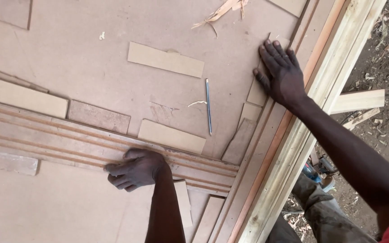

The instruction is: Cutting small wooden pieces with a circular saw and arranging them into a pattern on a larger wooden panel.

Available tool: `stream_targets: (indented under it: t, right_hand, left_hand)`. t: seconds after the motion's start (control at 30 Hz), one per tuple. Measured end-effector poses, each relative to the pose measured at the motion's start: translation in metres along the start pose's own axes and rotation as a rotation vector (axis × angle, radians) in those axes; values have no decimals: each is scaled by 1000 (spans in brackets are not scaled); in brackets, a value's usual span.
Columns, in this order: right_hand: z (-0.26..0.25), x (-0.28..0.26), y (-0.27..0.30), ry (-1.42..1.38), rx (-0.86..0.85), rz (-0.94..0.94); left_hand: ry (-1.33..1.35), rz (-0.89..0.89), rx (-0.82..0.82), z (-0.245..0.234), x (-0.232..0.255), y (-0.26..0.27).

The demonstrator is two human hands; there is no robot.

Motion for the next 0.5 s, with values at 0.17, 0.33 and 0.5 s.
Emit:
stream_targets:
  t: [0.17, 0.33, 0.5]
  right_hand:
    - [10, 3, 6, 23, 215, -41]
    - [0, -24, -28, -35, 354, -173]
    - [10, -18, -126, -208, 486, -36]
  left_hand:
    - [15, 19, 4, -7, 3, 1]
    - [19, -8, -7, -9, 4, -3]
    - [-38, 43, 60, -13, 9, -1]
Point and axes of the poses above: each hand's wrist, its own y-axis away from the middle knuckle, its own z-axis out of the palm, x = y × z, the point moved 5 cm from there along -y, towards the middle knuckle, and after that the axes turned 2 degrees about -x, right-handed, at the moved point
